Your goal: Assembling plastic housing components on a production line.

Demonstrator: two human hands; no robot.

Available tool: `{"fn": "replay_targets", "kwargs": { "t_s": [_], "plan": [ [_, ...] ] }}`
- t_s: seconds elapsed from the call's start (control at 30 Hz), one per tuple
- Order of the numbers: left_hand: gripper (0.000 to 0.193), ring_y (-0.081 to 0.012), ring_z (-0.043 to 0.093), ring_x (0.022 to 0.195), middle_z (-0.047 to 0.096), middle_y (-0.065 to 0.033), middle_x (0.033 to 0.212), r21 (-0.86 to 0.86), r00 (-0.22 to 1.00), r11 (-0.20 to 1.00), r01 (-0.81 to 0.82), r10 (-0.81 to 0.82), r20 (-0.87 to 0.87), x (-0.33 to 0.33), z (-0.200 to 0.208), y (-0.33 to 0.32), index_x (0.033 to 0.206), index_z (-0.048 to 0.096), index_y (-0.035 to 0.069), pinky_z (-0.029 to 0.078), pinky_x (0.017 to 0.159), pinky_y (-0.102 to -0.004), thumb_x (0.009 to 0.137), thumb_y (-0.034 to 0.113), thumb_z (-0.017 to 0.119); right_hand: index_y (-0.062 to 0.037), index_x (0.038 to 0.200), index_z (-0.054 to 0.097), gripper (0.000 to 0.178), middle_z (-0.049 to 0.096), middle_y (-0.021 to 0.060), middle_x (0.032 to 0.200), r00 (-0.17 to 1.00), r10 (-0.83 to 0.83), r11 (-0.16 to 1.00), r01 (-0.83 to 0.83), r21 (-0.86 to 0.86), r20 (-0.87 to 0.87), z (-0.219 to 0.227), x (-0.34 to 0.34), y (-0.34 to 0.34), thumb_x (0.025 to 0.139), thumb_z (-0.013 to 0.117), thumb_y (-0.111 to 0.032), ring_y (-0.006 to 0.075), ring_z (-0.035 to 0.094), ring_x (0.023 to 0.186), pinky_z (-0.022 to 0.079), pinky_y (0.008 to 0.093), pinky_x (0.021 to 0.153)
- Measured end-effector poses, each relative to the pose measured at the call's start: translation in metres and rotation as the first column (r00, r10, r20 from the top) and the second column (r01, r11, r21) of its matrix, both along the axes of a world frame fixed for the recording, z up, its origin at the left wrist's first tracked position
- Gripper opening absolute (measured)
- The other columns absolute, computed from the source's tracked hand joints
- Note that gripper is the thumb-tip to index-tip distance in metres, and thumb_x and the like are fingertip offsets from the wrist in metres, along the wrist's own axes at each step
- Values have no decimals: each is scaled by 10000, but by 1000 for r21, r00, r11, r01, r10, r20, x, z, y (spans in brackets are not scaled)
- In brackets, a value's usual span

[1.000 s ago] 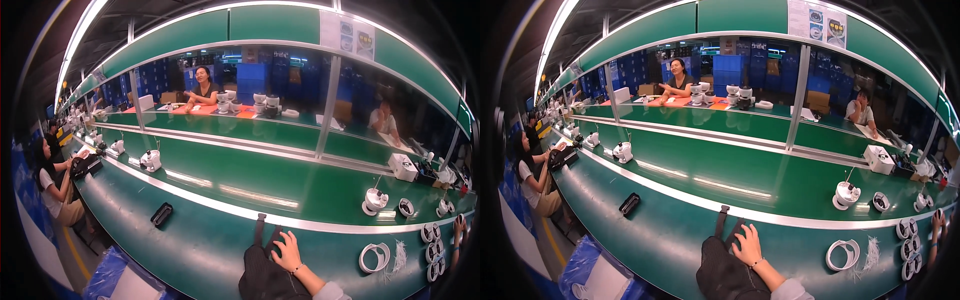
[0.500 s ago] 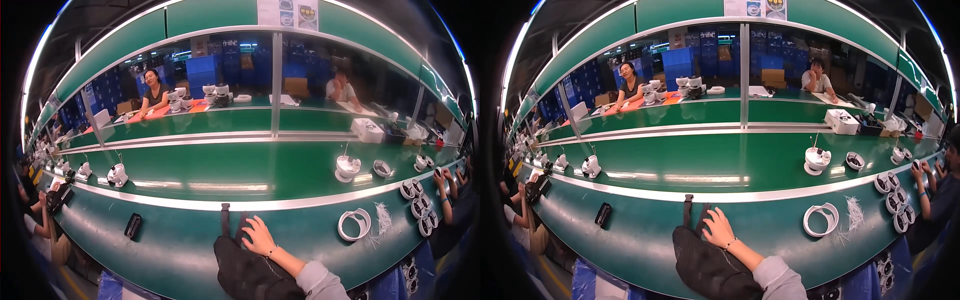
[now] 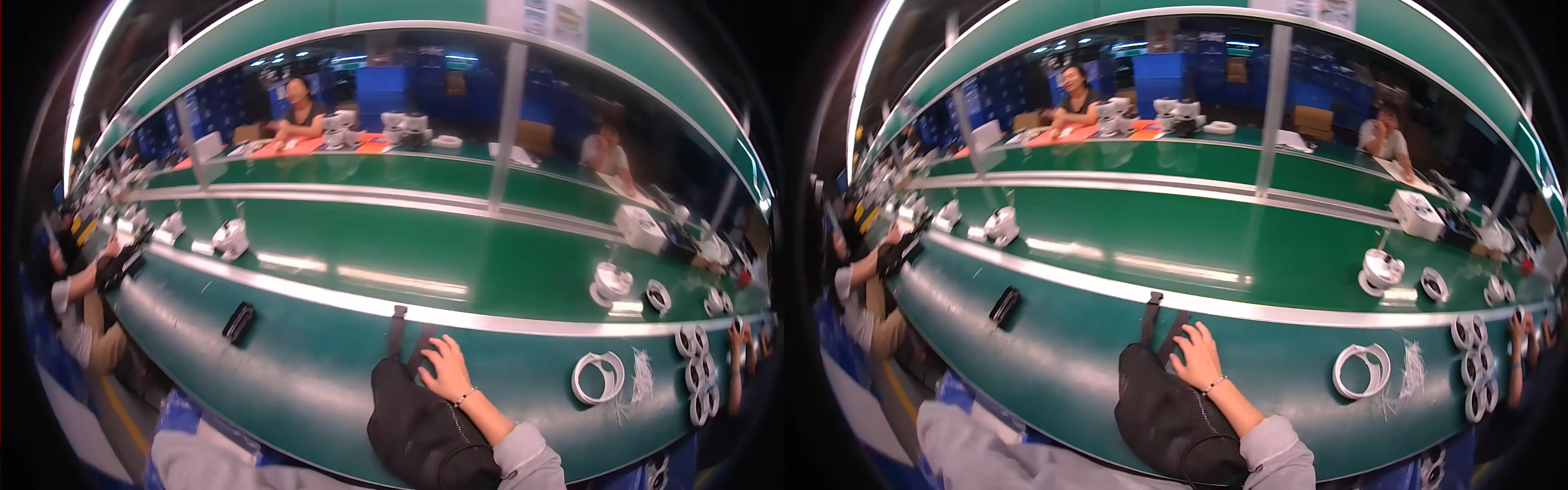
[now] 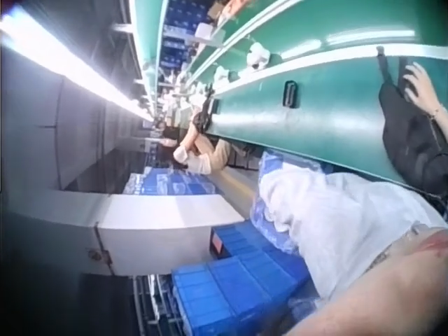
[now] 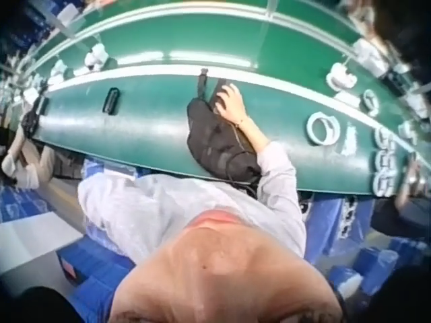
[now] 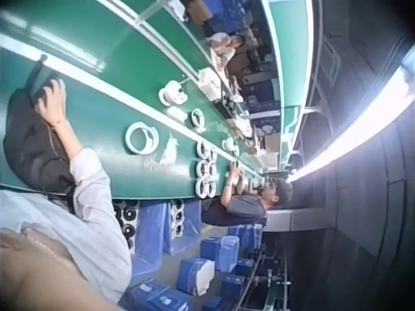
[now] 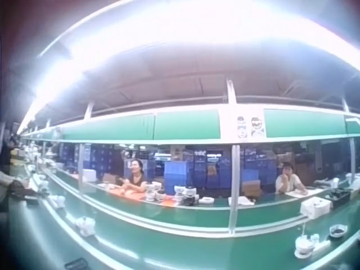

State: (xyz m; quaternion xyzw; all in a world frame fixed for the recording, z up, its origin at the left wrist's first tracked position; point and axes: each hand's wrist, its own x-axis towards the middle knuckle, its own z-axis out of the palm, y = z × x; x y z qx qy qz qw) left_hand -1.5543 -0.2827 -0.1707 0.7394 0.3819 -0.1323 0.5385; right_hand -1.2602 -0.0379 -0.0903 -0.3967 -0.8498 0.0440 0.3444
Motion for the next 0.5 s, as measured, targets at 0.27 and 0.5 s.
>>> {"fn": "replay_targets", "kwargs": {
  "t_s": [0.27,0.5],
  "plan": [
    [307,-225,517,858,570,-147,905,48,973,977,-208,202,111,8,-26,-52,1001,544,52,395,804,-327,722,180,557,-59,964,564,351,455,129,1129,1000,8,999,-8,-39,-2,5,1,-8,645,639,-184,361,344,1119,314,427,903],
    [285,-248,528,828,577,-151,875,111,981,984,-142,125,146,-5,-38,-31,976,555,45,407,787,-333,725,180,540,-55,962,556,349,470,132,1108,1000,8,1000,-8,-21,-13,12,1,-8,640,646,-155,356,368,1099,326,416,910]
  ]
}}
